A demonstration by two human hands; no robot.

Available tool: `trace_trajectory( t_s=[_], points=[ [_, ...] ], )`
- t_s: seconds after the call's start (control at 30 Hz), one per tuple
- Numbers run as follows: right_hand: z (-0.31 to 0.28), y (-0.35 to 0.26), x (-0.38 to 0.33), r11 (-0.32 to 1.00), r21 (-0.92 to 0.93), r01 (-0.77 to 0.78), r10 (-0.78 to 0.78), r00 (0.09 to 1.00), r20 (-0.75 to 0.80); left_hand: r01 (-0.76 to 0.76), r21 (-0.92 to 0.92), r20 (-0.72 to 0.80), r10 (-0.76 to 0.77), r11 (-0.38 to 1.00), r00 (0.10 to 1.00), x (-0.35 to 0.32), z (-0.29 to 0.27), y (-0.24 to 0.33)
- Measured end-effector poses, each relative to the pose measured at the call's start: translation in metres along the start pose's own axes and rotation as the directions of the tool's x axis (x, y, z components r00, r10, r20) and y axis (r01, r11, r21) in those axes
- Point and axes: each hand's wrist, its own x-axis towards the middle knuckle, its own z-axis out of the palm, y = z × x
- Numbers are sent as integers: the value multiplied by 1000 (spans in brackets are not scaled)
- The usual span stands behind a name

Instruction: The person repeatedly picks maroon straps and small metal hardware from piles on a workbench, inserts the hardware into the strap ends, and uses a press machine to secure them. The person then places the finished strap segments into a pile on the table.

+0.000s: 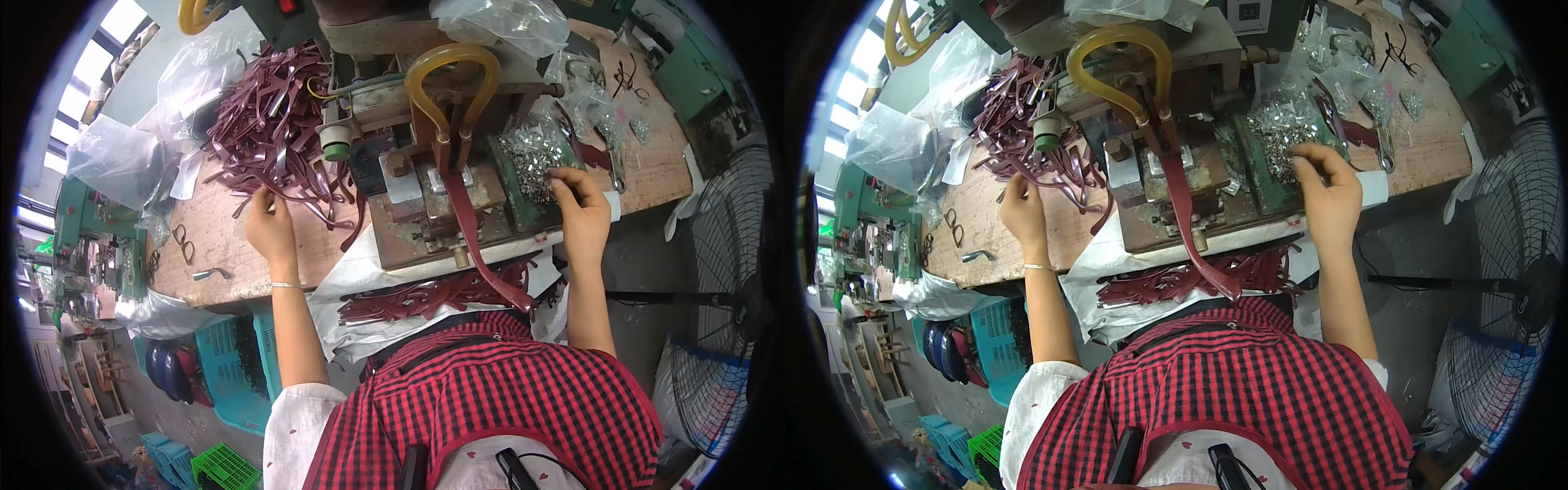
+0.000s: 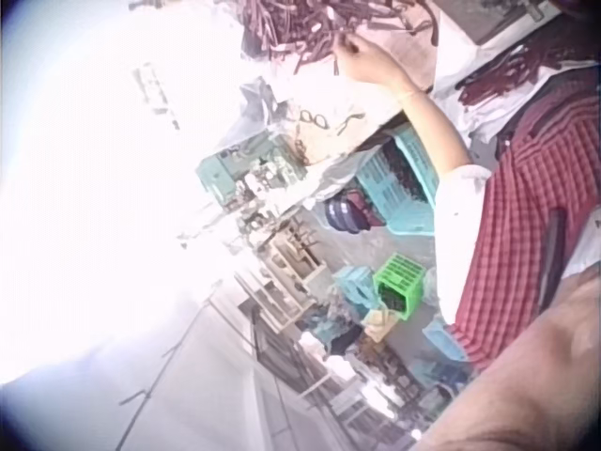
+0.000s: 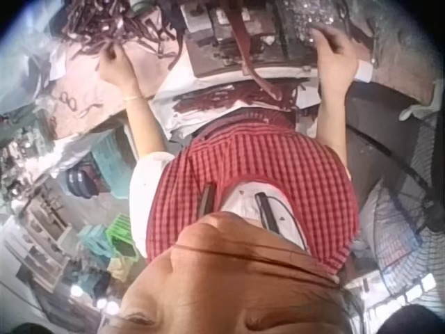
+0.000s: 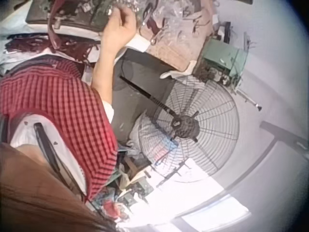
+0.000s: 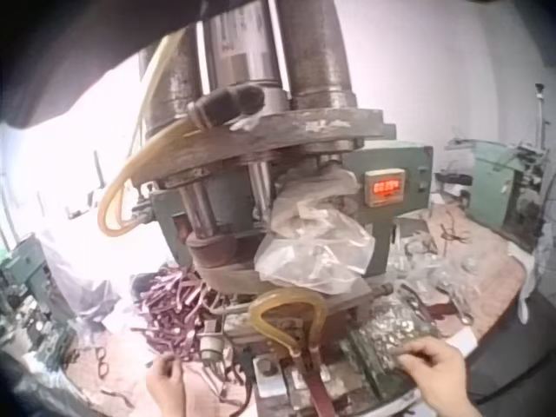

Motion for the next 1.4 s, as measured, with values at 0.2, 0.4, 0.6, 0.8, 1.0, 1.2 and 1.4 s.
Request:
trace_trajectory(
  t_s=[0.2, 0.4, 0.6, 0.8, 1.0, 1.2, 1.4],
  points=[
    [60, -66, 18, 980, 123, 154, -176, 967, 186, -251, -179, -157, 224, 951, 962, 7, -6, 39],
    [89, -63, -2, 921, 388, -39, -28, 986, 164, 100, -694, 51, -90, 713, 995, -38, -22, 68],
    [92, -92, 1, 788, 566, -243, 99, 957, 274, -319, -690, -239, 211, 650, 948, -25, -71, 155],
    [61, -101, -20, 934, 357, 32, -151, 938, 313, -759, -407, -123, 793, 507, 596, -55, -79, 189],
    [22, 6, 25, 640, -725, 253, -202, 966, 159, -889, -326, -228, 887, 320, 403, -60, -42, 205],
    [13, 44, 24, 678, -675, 292, -353, 934, 49, -870, -371, -263, 862, 324, 433, -61, -36, 202],
    [26, 30, 54, 408, -619, 671, -489, 733, 472, -812, -436, -231, 824, 388, 518, -68, -41, 201]
  ],
)
